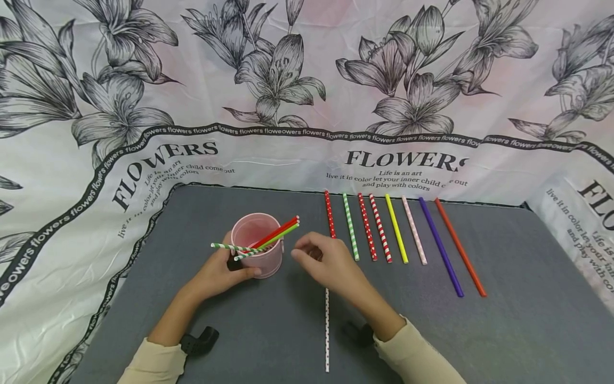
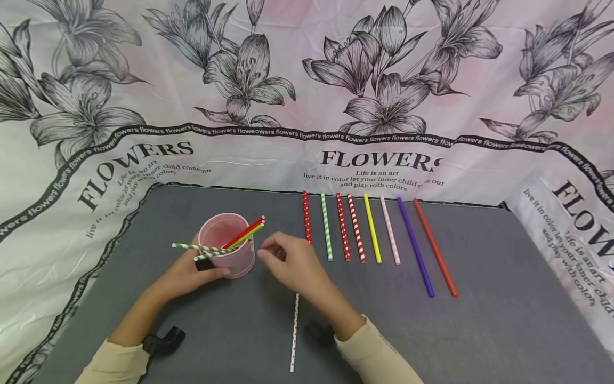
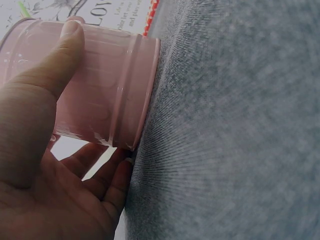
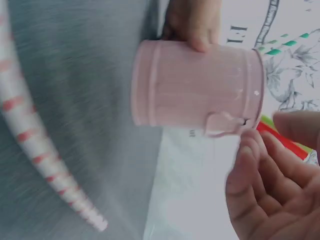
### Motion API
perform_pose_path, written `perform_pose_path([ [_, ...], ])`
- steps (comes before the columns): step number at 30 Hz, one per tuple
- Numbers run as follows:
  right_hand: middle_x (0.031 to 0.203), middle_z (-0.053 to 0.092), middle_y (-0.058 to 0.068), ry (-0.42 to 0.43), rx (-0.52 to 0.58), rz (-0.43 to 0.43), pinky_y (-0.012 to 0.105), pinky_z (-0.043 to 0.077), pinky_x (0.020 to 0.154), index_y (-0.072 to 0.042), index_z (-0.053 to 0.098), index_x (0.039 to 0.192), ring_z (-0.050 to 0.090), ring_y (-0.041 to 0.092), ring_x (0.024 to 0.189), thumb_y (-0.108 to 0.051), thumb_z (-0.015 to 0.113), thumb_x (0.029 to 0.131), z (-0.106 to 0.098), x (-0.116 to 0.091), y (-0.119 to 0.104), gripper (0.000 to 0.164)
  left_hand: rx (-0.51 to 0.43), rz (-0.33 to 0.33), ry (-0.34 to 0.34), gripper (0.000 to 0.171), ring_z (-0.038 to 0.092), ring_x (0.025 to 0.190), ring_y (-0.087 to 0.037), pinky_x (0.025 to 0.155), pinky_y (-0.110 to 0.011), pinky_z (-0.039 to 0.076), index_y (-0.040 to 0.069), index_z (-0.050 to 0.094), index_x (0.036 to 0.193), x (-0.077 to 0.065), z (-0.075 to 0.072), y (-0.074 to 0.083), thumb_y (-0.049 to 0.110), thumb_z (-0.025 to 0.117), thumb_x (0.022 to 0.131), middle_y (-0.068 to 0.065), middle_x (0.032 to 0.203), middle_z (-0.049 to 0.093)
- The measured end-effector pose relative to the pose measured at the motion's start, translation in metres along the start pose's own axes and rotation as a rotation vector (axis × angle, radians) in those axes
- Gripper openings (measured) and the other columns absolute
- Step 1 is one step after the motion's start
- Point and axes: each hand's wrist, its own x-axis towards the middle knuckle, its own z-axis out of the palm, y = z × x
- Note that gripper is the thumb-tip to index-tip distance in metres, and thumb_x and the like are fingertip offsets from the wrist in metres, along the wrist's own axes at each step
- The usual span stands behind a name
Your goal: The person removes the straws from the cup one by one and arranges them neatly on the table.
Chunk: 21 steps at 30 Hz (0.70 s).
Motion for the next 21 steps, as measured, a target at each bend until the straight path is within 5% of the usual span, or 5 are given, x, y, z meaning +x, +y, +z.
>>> perform_pose_path([
  [6, 0.075, 0.064, -0.012, 0.123, 0.0, 0.064, 0.032, 0.05, 0.056, -0.019, 0.069, 0.089, 0.058, 0.01, 0.065, -0.028, 0.078, 0.089, 0.007, 0.017, -0.013, 0.013, 0.002, -0.011, 0.0, 0.085, 0.054, 0.115, -0.02, 0.096, -0.03, 0.045, 0.005, 0.034, 0.148, -0.001, 0.001, -0.001, 0.014, 0.086, 0.081, -0.011, 0.136, 0.054],
  [21, 0.073, 0.067, -0.011, 0.135, -0.021, 0.064, 0.03, 0.049, 0.053, -0.011, 0.077, 0.089, 0.057, 0.009, 0.062, -0.025, 0.074, 0.091, 0.017, 0.031, -0.016, 0.014, -0.007, -0.018, 0.001, 0.086, 0.053, 0.118, -0.023, 0.097, -0.032, 0.045, 0.004, 0.033, 0.148, 0.0, 0.0, 0.0, 0.013, 0.086, 0.08, -0.012, 0.137, 0.052],
])
